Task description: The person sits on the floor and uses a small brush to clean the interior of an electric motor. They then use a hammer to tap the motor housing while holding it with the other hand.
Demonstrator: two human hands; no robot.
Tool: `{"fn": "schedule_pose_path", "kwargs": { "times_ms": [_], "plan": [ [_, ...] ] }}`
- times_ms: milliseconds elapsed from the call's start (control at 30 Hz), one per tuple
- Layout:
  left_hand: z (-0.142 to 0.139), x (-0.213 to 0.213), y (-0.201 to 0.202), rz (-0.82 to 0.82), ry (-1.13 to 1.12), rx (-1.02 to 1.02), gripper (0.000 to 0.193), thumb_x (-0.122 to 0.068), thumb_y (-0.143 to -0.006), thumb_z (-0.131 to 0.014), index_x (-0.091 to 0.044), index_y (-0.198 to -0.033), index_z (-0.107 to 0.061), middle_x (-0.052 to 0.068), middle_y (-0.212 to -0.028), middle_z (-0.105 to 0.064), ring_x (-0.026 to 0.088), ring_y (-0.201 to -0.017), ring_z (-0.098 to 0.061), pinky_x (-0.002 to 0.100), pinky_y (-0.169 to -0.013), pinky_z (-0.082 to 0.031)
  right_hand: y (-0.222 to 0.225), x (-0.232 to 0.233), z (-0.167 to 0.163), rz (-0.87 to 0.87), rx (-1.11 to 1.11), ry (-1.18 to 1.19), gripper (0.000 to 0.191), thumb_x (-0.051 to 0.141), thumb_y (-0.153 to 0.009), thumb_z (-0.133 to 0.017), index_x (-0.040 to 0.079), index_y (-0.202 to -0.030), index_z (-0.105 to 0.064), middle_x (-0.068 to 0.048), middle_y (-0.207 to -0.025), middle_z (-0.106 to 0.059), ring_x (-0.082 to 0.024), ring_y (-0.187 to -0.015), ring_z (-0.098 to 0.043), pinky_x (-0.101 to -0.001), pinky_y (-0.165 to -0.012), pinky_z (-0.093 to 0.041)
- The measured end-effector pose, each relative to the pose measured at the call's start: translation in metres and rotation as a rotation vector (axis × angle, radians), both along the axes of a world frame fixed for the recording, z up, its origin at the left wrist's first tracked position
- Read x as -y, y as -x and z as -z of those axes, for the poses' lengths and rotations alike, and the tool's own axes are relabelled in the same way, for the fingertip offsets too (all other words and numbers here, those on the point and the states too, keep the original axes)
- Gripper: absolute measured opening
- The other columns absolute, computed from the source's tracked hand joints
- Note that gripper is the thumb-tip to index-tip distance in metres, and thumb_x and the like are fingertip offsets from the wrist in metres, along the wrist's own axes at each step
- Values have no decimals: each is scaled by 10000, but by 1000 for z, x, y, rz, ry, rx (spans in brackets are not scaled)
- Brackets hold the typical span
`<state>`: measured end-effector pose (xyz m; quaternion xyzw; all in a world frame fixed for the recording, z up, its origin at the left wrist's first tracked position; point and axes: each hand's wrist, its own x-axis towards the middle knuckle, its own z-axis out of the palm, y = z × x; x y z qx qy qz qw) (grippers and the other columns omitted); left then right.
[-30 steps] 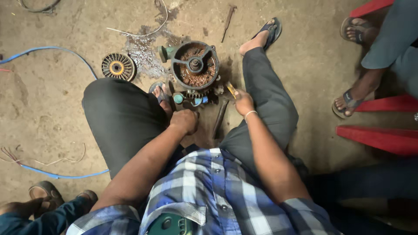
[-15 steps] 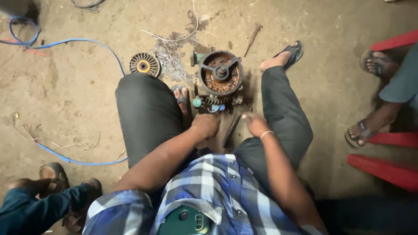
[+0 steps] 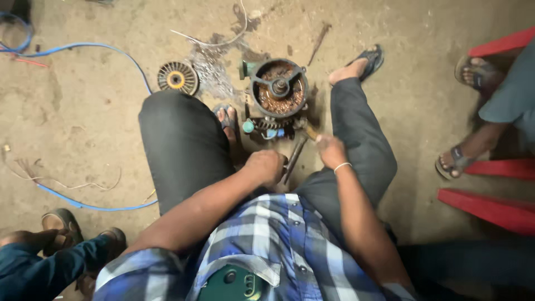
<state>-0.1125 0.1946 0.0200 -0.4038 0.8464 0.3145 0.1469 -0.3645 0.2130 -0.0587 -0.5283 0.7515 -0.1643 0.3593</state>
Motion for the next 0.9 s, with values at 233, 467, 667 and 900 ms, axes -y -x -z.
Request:
{"fn": "schedule_pose_path", "kwargs": {
  "times_ms": [233,467,667,900],
  "plan": [
    [-53,118,-57,-639,661,-845,689,-91,-1024,-702,4,-1598,-333,241,-1576,-479,425,-1426,-512,470,-1225,-442,25,-10,-30,316,-25,462,397,229,-1105,-497,9,-1428,-571,-209,-1385,-632,-342,-1269,-616,-399,-1087,-456],
    [-6,263,-94,-1330,368,-1472,609,-81,-1015,-624,-20,-1555,-348,234,-1428,-547,377,-1266,-551,453,-1061,-469,-2,3,-85,183,-61,511,342,217,-1054,-614,-9,-1306,-658,-201,-1220,-709,-309,-1110,-688,-398,-960,-516],
    [-16,261,-64,-1025,665,-1011,261,-152,-1003,-680,-78,-1251,-642,115,-1197,-668,274,-1130,-638,407,-983,-526,-16,62,-146,21,-92,427,214,159,-1099,-572,20,-1197,-702,-124,-913,-731,-180,-780,-698,-332,-724,-551],
    [-49,238,-46,-641,701,-724,158,-243,-935,-753,-109,-1020,-750,151,-1132,-645,379,-1197,-506,508,-954,-396,-1,50,-147,173,-110,535,308,219,-1153,-496,-12,-1304,-632,-84,-987,-669,-136,-804,-602,-291,-730,-507]
  ]
}}
